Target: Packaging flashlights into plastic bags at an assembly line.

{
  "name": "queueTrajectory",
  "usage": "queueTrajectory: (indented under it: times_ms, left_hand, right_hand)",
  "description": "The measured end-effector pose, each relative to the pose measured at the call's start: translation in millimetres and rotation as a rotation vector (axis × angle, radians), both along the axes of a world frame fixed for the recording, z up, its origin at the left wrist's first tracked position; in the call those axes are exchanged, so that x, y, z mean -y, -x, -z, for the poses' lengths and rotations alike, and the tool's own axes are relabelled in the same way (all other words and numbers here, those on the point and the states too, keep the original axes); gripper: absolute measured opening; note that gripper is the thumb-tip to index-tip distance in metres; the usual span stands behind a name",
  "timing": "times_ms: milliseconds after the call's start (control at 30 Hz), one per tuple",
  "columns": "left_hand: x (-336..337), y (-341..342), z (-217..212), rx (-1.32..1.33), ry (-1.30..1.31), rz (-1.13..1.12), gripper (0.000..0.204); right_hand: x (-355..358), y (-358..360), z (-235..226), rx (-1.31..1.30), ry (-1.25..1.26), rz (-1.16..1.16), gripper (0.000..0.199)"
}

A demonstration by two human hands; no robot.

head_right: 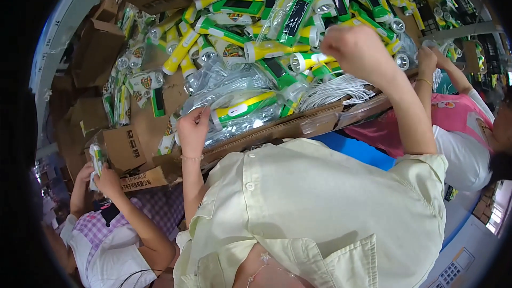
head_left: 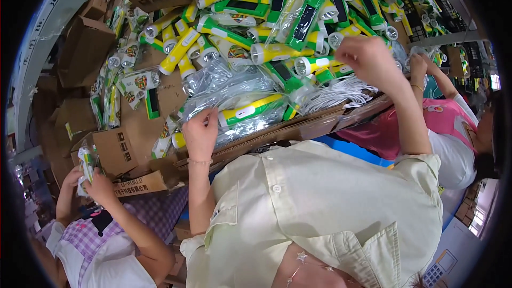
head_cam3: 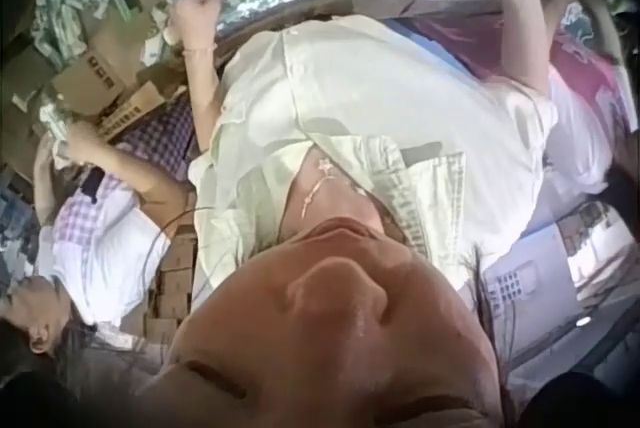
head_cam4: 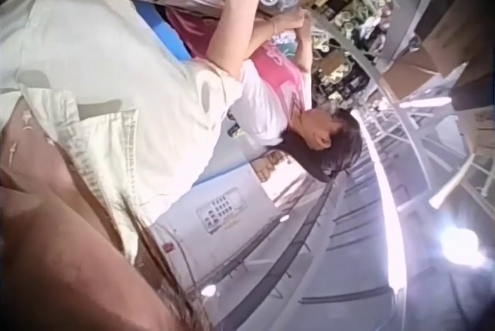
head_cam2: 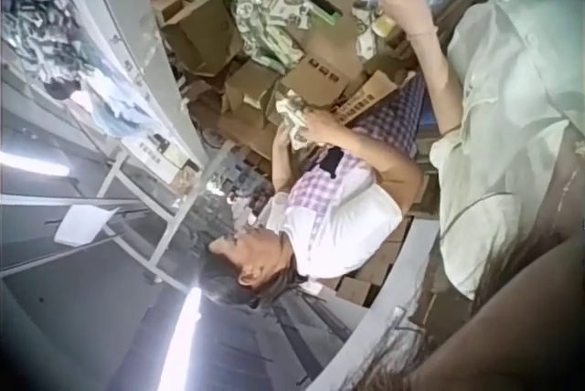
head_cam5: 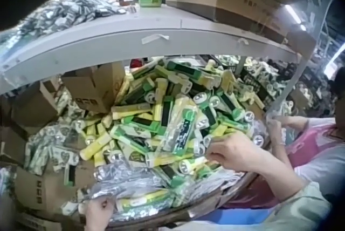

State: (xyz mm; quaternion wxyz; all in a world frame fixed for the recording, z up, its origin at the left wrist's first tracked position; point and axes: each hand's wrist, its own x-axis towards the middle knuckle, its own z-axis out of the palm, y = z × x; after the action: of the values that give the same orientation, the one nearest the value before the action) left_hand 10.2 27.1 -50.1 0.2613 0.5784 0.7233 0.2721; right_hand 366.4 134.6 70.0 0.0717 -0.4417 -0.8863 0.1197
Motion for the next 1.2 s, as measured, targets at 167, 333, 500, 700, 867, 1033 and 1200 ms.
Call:
queueTrajectory:
  times_ms: [167,333,500,700,867,1033,1200]
  left_hand:
    - [-1,1,2,0.045,-0.011,-0.035,0.023]
    - [-6,9,22,0.143,-0.059,0.032,0.02]
    - [1,8,18,0.051,-0.091,-0.035,0.018]
    - [-1,2,3,0.141,0.017,0.002,0.019]
    - [7,19,4,0.802,0.232,-0.025,0.023]
    - [8,19,5,0.574,0.185,-0.107,0.018]
    - [21,27,2,0.474,0.102,-0.092,0.01]
  right_hand:
    - [16,90,-25,-1.146,0.446,0.087,0.01]
    - [41,171,75,-1.357,0.867,-0.074,0.011]
    - [32,149,133,-0.275,0.078,-0.412,0.016]
    - [35,128,124,0.376,-0.156,-0.391,0.01]
    - [20,151,85,0.073,0.033,-0.351,0.014]
    - [37,206,112,-0.643,-0.138,-0.239,0.015]
    - [39,221,118,-0.584,0.067,-0.305,0.013]
